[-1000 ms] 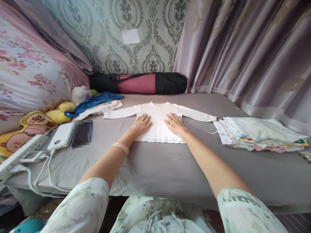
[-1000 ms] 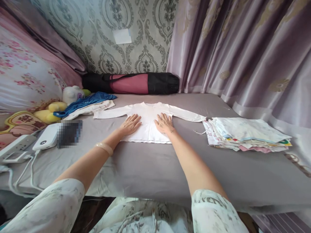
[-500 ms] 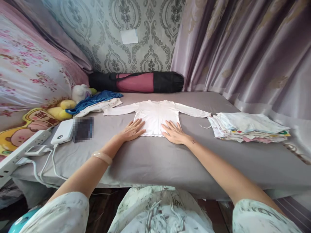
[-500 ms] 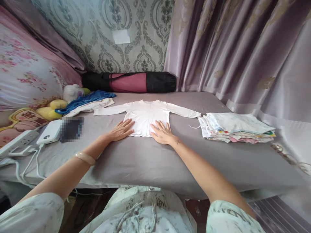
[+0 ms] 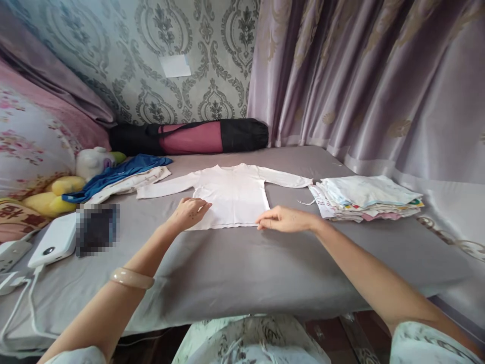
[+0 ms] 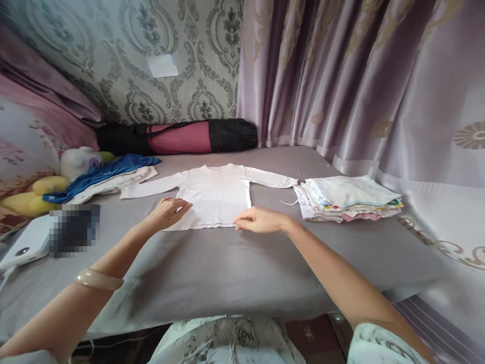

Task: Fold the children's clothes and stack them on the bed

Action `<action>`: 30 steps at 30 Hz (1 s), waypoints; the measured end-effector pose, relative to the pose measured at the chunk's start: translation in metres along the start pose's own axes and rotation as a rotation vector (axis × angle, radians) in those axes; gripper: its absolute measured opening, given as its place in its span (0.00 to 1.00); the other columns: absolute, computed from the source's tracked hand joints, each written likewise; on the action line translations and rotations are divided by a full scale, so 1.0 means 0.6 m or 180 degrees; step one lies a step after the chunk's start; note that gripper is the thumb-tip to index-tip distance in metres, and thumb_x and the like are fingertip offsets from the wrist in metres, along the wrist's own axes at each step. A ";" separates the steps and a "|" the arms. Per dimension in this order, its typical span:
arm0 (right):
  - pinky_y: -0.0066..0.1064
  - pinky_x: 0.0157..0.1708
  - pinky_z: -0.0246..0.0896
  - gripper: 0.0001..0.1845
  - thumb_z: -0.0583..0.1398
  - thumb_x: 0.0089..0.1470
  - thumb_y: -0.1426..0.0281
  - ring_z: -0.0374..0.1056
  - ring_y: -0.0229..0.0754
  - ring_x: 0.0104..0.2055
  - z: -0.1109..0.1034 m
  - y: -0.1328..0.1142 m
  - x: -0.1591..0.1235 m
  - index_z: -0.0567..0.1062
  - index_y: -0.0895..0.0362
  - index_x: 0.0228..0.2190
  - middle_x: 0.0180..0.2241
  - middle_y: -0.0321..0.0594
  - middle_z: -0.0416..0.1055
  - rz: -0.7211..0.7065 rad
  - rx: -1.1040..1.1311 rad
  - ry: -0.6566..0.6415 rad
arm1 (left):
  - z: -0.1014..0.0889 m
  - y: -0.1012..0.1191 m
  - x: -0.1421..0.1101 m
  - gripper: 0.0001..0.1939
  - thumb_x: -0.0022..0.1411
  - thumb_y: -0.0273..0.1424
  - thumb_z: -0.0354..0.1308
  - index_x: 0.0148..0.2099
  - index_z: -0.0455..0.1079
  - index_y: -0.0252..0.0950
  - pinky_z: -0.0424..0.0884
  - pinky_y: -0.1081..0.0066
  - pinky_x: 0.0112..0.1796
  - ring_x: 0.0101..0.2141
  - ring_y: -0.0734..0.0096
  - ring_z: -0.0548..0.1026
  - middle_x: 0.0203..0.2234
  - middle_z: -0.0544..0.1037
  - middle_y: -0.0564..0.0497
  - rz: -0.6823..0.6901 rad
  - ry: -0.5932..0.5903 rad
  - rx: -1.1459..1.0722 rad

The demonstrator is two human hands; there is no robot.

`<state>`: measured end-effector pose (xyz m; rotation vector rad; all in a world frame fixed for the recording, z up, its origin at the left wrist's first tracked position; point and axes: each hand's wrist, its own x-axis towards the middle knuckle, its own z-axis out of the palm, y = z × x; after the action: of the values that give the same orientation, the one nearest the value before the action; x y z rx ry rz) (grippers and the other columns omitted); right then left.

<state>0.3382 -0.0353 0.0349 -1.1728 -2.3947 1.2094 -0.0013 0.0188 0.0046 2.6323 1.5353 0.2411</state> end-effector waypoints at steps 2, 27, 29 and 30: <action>0.31 0.42 0.66 0.23 0.53 0.61 0.56 0.74 0.43 0.41 -0.047 0.034 0.013 0.78 0.57 0.44 0.38 0.43 0.79 0.0264 0.0127 0.0403 | 0.009 0.017 0.037 0.21 0.69 0.38 0.40 0.41 0.74 0.36 0.67 0.59 0.48 0.43 0.59 0.76 0.40 0.80 0.45 0.0134 0.0088 -0.0061; 0.47 0.55 0.50 0.19 0.55 0.55 0.73 0.67 0.52 0.55 -0.208 0.208 0.056 0.77 0.59 0.46 0.49 0.55 0.74 0.3734 -0.2439 0.1609 | 0.124 0.100 0.184 0.22 0.71 0.38 0.39 0.61 0.60 0.35 0.53 0.54 0.62 0.64 0.58 0.57 0.64 0.62 0.41 -0.0069 0.0351 -0.0163; 0.46 0.54 0.53 0.19 0.55 0.54 0.75 0.68 0.52 0.54 -0.209 0.204 0.056 0.78 0.61 0.46 0.47 0.57 0.74 0.3634 -0.2375 0.1794 | 0.123 0.099 0.183 0.23 0.71 0.38 0.39 0.62 0.60 0.36 0.53 0.54 0.62 0.64 0.59 0.57 0.64 0.61 0.41 -0.0069 0.0336 -0.0166; 0.45 0.53 0.55 0.20 0.55 0.53 0.76 0.68 0.52 0.53 -0.210 0.200 0.056 0.78 0.62 0.46 0.47 0.58 0.74 0.3566 -0.2300 0.1916 | 0.122 0.099 0.183 0.23 0.71 0.38 0.39 0.62 0.60 0.36 0.53 0.54 0.62 0.64 0.58 0.57 0.64 0.61 0.41 -0.0065 0.0328 -0.0171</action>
<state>0.4464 0.1043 0.0199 -2.7719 -1.6355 -0.0563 0.1161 0.0856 -0.0481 2.5994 1.5617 0.4167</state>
